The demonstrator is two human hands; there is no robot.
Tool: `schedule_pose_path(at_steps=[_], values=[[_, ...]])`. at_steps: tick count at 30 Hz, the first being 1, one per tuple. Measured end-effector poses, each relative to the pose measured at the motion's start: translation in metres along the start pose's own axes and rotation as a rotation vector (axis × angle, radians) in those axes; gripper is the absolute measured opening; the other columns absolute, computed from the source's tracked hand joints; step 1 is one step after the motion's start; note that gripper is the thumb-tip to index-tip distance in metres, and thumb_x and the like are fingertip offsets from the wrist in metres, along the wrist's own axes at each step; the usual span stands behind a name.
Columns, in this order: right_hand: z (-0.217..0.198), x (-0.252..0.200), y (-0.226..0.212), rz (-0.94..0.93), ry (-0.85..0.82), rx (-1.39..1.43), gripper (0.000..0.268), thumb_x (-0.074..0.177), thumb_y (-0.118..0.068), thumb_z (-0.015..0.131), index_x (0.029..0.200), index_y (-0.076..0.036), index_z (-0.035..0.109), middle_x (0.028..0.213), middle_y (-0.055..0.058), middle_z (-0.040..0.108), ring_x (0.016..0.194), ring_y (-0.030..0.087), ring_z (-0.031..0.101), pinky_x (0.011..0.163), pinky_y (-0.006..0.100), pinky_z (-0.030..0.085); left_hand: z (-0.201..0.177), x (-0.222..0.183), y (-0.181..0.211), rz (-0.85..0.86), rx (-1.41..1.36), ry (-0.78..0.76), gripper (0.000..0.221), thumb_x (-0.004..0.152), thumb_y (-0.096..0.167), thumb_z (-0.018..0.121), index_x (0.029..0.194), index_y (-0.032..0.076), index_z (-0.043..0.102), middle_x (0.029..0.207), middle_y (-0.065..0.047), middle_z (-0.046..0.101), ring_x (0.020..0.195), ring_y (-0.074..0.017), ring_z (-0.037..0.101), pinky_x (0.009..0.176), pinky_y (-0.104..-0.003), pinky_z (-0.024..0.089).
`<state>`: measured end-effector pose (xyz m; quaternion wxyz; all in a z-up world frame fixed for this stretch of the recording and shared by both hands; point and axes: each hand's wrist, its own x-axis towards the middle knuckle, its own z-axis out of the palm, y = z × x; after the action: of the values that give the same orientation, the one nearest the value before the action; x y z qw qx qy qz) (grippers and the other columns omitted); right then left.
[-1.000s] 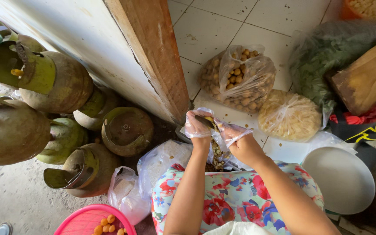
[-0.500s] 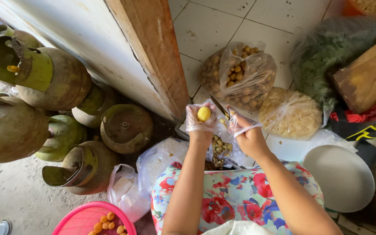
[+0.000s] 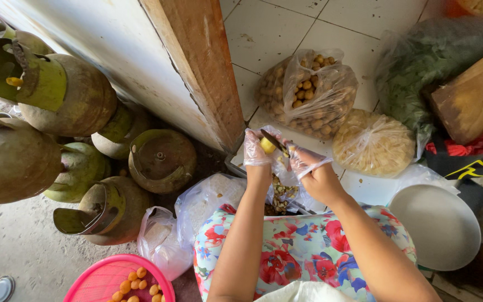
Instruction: The person sits on the floor and uses a knife to peel small round fruits, placing the peeled fruits into a pink basket. The person repeatedly picks fruits from a plastic bag, peels them, and transfers them to the basket.
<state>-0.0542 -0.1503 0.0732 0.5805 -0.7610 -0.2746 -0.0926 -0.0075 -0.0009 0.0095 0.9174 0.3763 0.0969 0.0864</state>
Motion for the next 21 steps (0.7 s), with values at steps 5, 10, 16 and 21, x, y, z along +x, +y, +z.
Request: schedule_pose_path(at_steps=[5, 10, 16, 21], values=[[0.006, -0.003, 0.005, 0.123, -0.033, -0.088, 0.035, 0.098, -0.007, 0.063, 0.133, -0.001, 0.063, 0.104, 0.016, 0.074, 0.086, 0.019, 0.067, 0.081, 0.031, 0.054, -0.002, -0.003, -0.002, 0.038, 0.050, 0.033, 0.054, 0.103, 0.058, 0.046, 0.103, 0.007, 0.062, 0.089, -0.005, 0.066, 0.078, -0.0161, 0.061, 0.073, -0.032, 0.051], [0.007, -0.004, 0.014, 0.086, 0.011, -0.101, 0.037, 0.099, -0.006, 0.058, 0.136, -0.001, 0.061, 0.111, 0.017, 0.074, 0.097, 0.018, 0.068, 0.086, 0.030, 0.053, -0.003, 0.000, -0.012, 0.053, 0.232, -0.020, 0.056, 0.108, 0.057, 0.041, 0.099, 0.006, 0.062, 0.087, -0.006, 0.065, 0.076, -0.0160, 0.058, 0.069, -0.031, 0.048], [-0.005, 0.003, 0.025, 0.183, 0.081, -0.117, 0.044, 0.099, -0.002, 0.052, 0.143, -0.003, 0.057, 0.116, 0.016, 0.073, 0.096, 0.019, 0.063, 0.086, 0.031, 0.051, 0.006, 0.007, -0.004, -0.204, -0.141, -0.035, 0.054, 0.103, 0.057, 0.036, 0.093, 0.010, 0.060, 0.085, -0.005, 0.065, 0.073, -0.0171, 0.061, 0.067, -0.032, 0.051], [-0.011, -0.008, 0.056, 0.325, 0.022, -0.223, 0.056, 0.094, 0.000, 0.051, 0.149, -0.009, 0.055, 0.113, 0.017, 0.073, 0.097, 0.025, 0.068, 0.084, 0.037, 0.052, -0.007, 0.025, -0.022, 0.148, 0.144, -0.071, 0.027, 0.091, 0.029, 0.072, 0.103, 0.011, 0.056, 0.094, -0.007, 0.063, 0.081, -0.0204, 0.058, 0.069, -0.033, 0.048]])
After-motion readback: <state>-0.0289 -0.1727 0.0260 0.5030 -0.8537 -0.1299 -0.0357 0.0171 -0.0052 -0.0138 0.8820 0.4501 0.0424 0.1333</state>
